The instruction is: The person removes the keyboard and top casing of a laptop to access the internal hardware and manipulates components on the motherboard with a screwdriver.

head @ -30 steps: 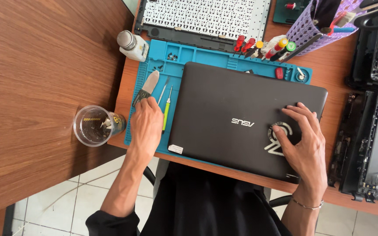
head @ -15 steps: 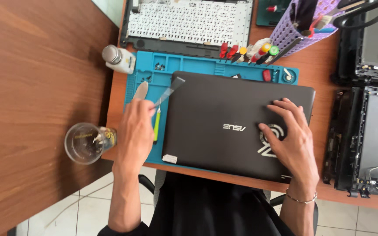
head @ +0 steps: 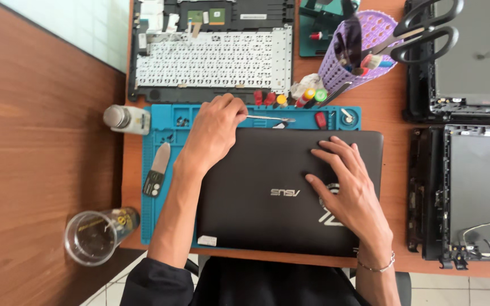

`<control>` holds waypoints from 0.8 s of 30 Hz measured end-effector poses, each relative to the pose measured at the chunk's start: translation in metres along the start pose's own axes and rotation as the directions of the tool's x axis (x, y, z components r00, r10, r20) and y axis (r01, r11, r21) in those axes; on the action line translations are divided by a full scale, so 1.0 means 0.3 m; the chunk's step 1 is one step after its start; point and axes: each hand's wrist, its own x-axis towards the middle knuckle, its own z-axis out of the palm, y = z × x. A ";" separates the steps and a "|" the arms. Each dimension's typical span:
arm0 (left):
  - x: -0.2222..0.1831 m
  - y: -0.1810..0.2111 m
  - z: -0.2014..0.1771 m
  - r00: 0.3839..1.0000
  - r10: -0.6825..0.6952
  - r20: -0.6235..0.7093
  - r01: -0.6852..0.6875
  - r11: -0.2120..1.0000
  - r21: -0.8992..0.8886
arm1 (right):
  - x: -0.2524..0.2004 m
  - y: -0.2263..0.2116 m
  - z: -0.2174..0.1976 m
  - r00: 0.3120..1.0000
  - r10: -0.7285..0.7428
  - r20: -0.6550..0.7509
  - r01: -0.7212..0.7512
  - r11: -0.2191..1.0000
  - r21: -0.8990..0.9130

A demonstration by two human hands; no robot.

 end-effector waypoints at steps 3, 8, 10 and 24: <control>0.025 -0.027 0.026 0.997 -0.066 0.042 0.066 0.998 0.001 | 0.003 0.006 -0.006 1.000 0.012 0.009 -0.012 1.000 0.020; 0.050 -0.053 0.045 0.993 -0.086 0.085 0.088 0.996 -0.014 | 0.009 0.012 -0.009 1.000 0.022 0.021 -0.023 0.999 0.034; 0.060 -0.058 0.052 0.994 -0.071 0.086 0.072 0.997 -0.011 | 0.009 0.011 -0.010 1.000 0.015 0.026 -0.016 0.999 0.035; 0.000 -0.039 -0.062 0.991 -0.112 -0.073 0.113 0.993 0.016 | 0.008 0.012 -0.007 0.999 0.041 0.020 -0.042 0.999 0.030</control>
